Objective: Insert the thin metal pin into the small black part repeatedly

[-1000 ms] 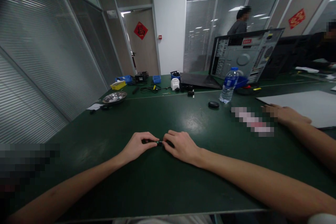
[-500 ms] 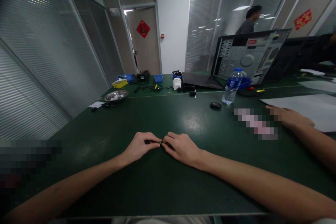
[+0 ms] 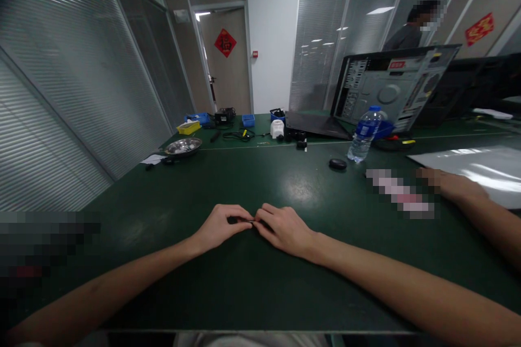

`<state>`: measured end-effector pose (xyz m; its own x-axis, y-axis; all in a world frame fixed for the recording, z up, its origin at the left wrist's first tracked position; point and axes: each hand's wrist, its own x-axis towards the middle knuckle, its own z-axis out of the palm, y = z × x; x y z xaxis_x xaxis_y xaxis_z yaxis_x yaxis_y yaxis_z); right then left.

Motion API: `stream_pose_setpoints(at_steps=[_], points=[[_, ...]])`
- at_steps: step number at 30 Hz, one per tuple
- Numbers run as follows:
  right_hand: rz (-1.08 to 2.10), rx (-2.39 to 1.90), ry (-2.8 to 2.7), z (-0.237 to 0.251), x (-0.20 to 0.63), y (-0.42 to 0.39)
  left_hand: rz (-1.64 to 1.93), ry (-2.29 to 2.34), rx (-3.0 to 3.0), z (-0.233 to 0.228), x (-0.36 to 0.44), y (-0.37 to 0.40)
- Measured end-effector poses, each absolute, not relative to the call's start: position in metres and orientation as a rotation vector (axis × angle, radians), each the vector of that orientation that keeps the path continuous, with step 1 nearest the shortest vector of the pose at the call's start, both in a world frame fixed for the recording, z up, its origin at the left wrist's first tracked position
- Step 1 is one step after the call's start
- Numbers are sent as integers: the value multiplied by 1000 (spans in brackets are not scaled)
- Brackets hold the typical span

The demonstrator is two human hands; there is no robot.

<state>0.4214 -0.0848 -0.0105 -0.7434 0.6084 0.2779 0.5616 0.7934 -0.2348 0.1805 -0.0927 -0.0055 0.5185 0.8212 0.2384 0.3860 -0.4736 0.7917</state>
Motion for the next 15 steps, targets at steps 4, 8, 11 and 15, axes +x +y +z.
stream_pose_setpoints(at_steps=[4,8,11,15], points=[[206,-913,-2642,-8,422,-87,859,978,2092,-5,181,-94],[217,-930,-2638,-7,423,-87,857,1018,2072,-5,181,-95],[231,-930,-2634,-7,422,-86,882,1027,2056,-5,180,-91],[231,-928,-2624,-10,422,-85,921,1092,2160,-8,177,-79]])
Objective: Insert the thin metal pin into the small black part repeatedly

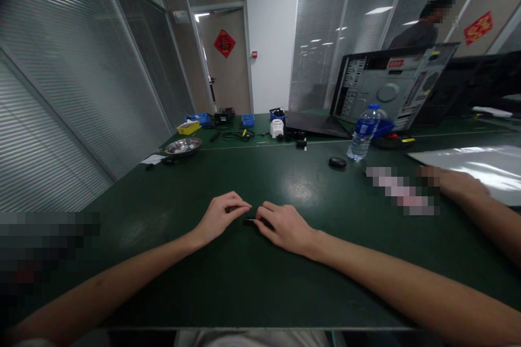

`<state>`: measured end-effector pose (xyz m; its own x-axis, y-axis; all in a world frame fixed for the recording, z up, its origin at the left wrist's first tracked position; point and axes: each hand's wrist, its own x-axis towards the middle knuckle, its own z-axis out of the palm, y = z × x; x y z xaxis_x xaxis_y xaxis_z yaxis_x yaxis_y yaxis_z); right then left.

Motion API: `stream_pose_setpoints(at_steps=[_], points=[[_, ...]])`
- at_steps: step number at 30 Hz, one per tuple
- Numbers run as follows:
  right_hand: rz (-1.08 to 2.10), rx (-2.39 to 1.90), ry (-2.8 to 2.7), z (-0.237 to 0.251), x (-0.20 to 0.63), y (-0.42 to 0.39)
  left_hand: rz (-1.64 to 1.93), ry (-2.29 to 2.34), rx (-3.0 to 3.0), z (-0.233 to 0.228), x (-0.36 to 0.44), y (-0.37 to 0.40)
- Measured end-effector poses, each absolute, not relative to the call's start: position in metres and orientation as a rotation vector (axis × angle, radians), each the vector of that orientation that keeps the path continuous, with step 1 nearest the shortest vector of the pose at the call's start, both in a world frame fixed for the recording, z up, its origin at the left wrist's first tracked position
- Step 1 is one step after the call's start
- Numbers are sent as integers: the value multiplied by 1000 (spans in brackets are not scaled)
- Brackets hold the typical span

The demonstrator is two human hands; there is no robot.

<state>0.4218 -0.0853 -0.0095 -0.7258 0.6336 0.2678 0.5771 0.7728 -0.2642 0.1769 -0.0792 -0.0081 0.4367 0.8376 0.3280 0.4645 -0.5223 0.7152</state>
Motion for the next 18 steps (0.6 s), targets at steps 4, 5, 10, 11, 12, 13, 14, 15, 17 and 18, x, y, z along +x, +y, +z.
stream_pose_setpoints(at_steps=[4,5,10,11,12,13,14,15,17,18], points=[[219,-923,-2618,-11,422,-85,794,1039,2318,-12,173,-71],[213,-923,-2622,-11,422,-86,758,1020,2364,-13,172,-72],[180,-934,-2620,-10,423,-86,720,1041,2425,-11,170,-86],[179,-932,-2616,-10,423,-86,737,1053,2404,-9,170,-89],[179,-930,-2613,-11,423,-86,750,1054,2391,-7,171,-92],[178,-929,-2610,-11,423,-86,755,1044,2390,-5,172,-94],[177,-929,-2607,-11,423,-86,748,1026,2400,-3,173,-96],[177,-927,-2607,-11,423,-86,735,1003,2418,-1,175,-97],[175,-926,-2616,-12,423,-87,716,967,2451,0,176,-98],[169,-926,-2621,-12,422,-88,718,959,2458,0,176,-97]])
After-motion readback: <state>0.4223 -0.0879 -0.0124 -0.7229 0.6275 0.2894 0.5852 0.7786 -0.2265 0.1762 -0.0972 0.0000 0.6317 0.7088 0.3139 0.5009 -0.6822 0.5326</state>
